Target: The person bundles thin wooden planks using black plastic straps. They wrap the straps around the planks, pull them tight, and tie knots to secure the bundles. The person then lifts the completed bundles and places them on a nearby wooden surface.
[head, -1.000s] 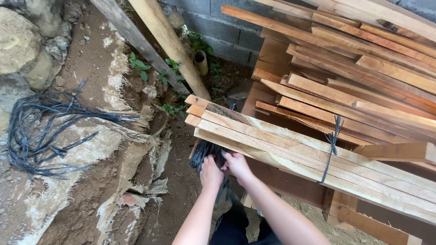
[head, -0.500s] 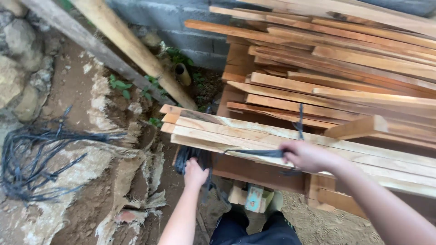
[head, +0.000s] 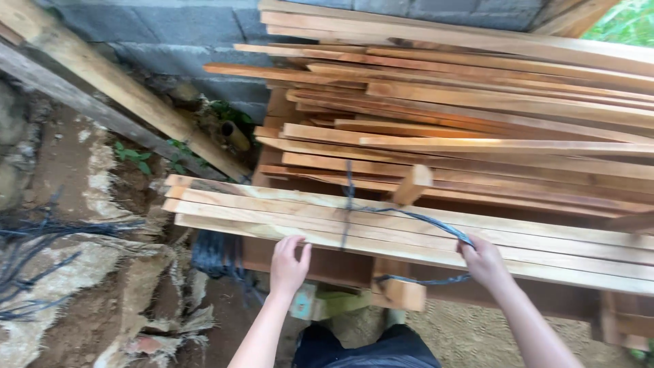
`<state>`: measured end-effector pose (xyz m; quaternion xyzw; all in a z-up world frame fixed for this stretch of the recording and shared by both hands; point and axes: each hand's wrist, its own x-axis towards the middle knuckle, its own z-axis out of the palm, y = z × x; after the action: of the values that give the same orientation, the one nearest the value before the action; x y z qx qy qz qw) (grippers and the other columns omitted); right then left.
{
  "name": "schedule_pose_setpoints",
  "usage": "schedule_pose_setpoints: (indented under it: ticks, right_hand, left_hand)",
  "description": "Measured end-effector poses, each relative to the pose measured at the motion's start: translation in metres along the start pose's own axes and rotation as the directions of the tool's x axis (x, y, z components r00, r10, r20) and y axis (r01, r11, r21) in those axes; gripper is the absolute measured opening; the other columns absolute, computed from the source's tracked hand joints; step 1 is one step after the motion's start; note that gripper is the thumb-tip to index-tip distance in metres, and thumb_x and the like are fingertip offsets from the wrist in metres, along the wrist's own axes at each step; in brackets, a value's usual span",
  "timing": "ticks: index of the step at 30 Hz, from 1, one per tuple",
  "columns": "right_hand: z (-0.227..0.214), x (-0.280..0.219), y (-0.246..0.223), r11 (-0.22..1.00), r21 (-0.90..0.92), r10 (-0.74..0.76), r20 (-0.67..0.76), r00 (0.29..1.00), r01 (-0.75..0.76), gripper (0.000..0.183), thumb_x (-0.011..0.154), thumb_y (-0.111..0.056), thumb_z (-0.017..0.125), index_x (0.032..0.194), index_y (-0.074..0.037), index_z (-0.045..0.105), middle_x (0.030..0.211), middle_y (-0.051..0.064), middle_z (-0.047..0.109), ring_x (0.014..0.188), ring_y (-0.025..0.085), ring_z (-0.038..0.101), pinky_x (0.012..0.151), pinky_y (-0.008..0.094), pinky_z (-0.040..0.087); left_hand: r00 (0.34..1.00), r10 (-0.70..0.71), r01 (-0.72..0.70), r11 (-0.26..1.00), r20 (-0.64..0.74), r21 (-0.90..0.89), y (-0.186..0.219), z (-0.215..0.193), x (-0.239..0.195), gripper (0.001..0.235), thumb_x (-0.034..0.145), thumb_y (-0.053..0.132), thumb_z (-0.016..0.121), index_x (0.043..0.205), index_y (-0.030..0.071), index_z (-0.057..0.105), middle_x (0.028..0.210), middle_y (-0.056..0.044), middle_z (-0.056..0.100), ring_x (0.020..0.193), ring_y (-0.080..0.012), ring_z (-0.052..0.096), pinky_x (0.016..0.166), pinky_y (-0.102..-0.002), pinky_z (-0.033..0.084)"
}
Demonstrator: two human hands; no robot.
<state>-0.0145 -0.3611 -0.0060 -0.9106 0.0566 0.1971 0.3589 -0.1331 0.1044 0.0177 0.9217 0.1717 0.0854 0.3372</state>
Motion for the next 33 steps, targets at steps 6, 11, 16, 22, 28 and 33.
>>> schedule_pose_setpoints:
  ticks: [6,11,16,22,28,33]
  right_hand:
    - [-0.040,-0.002,0.054,0.967,-0.172,-0.223,-0.209,0.952,0.188,0.022,0.094,-0.011,0.057,0.113,-0.005,0.067,0.117,0.018,0.067,0.110,0.035,0.062,0.097,0.045,0.051]
    - [-0.046,-0.021,0.064,0.882,-0.420,-0.338,-0.252,0.907,0.212,0.043,0.084,-0.011,0.061,0.127,-0.011,0.064,0.141,0.015,0.054,0.133,0.038,0.047,0.109,0.049,0.039]
    - [-0.045,-0.019,0.055,0.863,-0.448,-0.384,-0.279,0.881,0.234,0.047,0.083,-0.020,0.067,0.129,-0.012,0.061,0.143,0.013,0.054,0.134,0.040,0.045,0.107,0.048,0.038]
    - [-0.051,-0.013,0.016,0.875,-0.480,-0.171,-0.183,0.968,0.064,0.043,0.085,-0.039,0.073,0.120,-0.017,0.063,0.135,0.017,0.053,0.128,0.039,0.049,0.102,0.046,0.048]
    - [-0.043,-0.010,0.004,0.831,-0.555,-0.045,-0.142,0.989,-0.042,0.045,0.091,-0.040,0.071,0.125,-0.013,0.059,0.130,0.020,0.054,0.122,0.043,0.054,0.095,0.046,0.055]
    - [-0.038,-0.012,0.010,0.858,-0.514,-0.080,-0.165,0.983,-0.016,0.039,0.087,-0.032,0.072,0.120,-0.013,0.061,0.131,0.024,0.049,0.128,0.058,0.045,0.087,0.053,0.056]
  left_hand:
    - [0.910,0.207,-0.237,0.971,0.358,0.041,0.132,0.103,0.006,0.049,0.087,0.035,0.076,0.129,0.015,0.060,0.140,-0.009,0.055,0.135,-0.0331,0.047,0.114,-0.047,0.037]
    - [0.841,-0.003,-0.214,0.917,0.541,0.337,0.170,0.125,0.015,0.081,0.081,0.046,0.081,0.147,0.020,0.041,0.156,-0.008,0.033,0.147,-0.0326,0.028,0.120,-0.053,0.023]
    - [0.832,-0.081,-0.160,0.912,0.548,0.378,0.165,0.130,0.016,0.089,0.076,0.049,0.085,0.149,0.027,0.039,0.161,-0.004,0.028,0.151,-0.0320,0.022,0.123,-0.053,0.018]
    - [0.839,-0.113,-0.118,0.917,0.532,0.381,0.173,0.133,0.022,0.091,0.069,0.047,0.091,0.145,0.030,0.044,0.161,-0.002,0.031,0.152,-0.0319,0.023,0.125,-0.051,0.019]
    - [0.840,-0.138,-0.097,0.913,0.524,0.396,0.167,0.136,0.023,0.092,0.067,0.046,0.093,0.143,0.031,0.044,0.162,-0.001,0.030,0.152,-0.0321,0.023,0.124,-0.052,0.020]
    - [0.820,-0.183,-0.095,0.891,0.543,0.444,0.168,0.139,0.027,0.093,0.067,0.048,0.093,0.144,0.031,0.042,0.164,-0.003,0.026,0.153,-0.0330,0.022,0.124,-0.052,0.021]
